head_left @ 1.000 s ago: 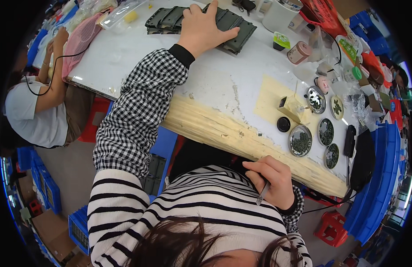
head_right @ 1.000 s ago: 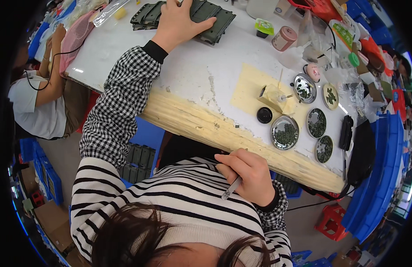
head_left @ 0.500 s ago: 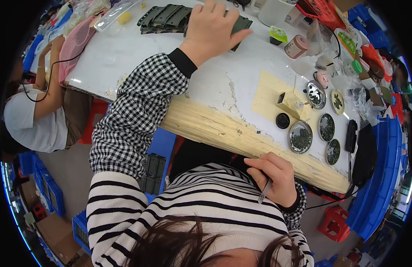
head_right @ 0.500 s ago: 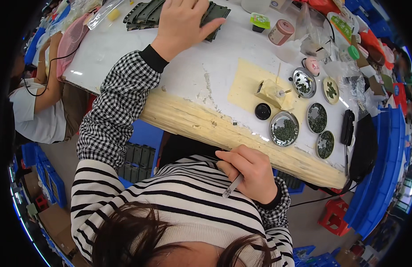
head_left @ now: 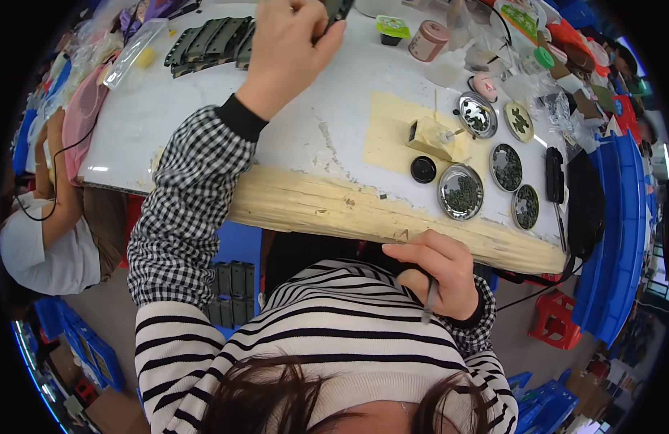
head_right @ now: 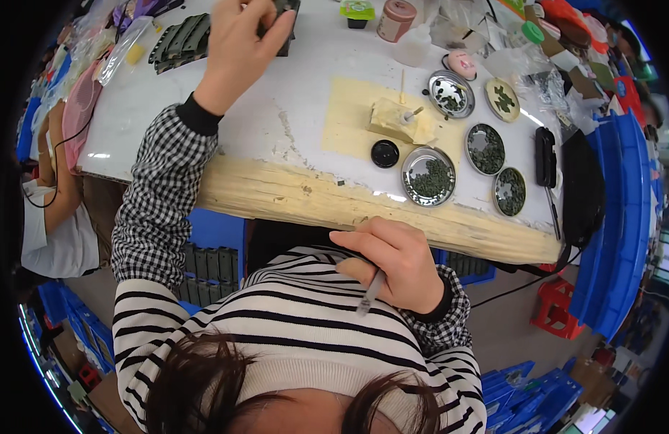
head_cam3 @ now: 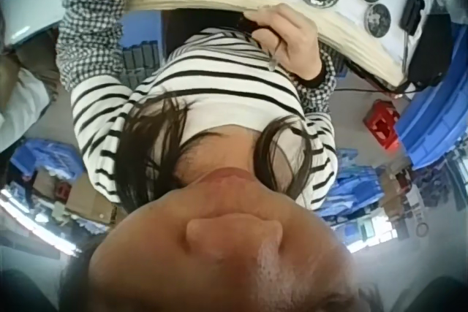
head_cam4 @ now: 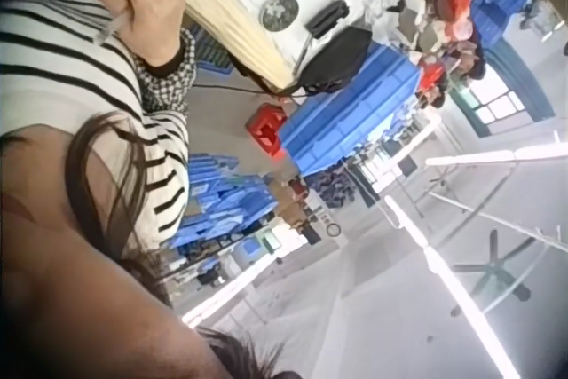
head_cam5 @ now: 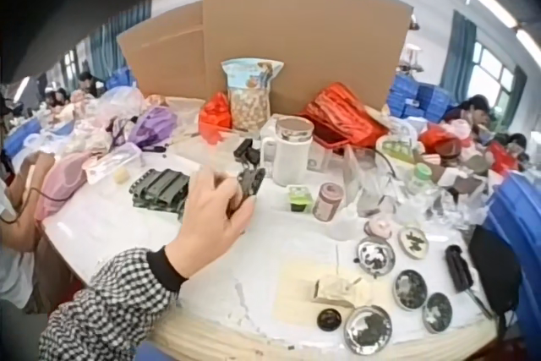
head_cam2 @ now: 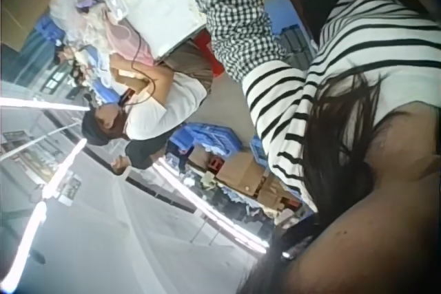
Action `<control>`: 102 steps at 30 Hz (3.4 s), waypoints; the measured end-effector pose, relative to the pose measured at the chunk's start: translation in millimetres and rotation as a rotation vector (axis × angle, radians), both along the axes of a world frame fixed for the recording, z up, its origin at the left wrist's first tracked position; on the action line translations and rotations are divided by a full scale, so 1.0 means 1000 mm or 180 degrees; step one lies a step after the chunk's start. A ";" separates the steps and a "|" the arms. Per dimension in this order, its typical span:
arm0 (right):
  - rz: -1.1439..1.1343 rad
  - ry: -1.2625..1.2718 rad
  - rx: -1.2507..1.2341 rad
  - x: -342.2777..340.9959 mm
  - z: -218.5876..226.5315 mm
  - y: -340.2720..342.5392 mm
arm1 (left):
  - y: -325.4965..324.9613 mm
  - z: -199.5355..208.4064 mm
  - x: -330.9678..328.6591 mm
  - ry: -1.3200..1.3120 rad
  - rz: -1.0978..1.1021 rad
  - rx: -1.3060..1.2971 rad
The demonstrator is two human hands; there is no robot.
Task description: Assembling and detailing small plastic toy parts using a fine tool.
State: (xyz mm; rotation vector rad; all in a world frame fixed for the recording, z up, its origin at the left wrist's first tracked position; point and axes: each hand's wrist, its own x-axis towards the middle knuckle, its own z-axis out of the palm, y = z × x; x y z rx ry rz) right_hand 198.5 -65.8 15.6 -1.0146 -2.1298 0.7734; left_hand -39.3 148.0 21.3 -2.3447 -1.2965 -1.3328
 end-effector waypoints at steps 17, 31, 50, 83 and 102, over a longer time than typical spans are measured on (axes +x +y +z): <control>-0.1792 0.0233 -0.0154 0.054 -0.002 0.020 | -0.141 -0.023 -0.014 -0.4575 -0.2554 -0.3458; -0.1792 0.0297 0.0046 0.053 -0.036 0.033 | -0.149 -0.020 0.018 -0.4630 -0.1606 -0.4228; -0.0613 0.1194 0.0103 0.018 0.005 0.037 | -0.162 -0.027 0.045 -0.4265 -0.2561 -0.4968; -0.0414 0.0918 -0.0120 -0.012 0.015 0.039 | -0.163 -0.034 0.048 -0.4721 -0.2786 -0.4731; -0.0347 0.0772 0.0052 -0.014 0.013 0.044 | -0.162 -0.034 0.050 -0.4878 -0.2502 -0.4672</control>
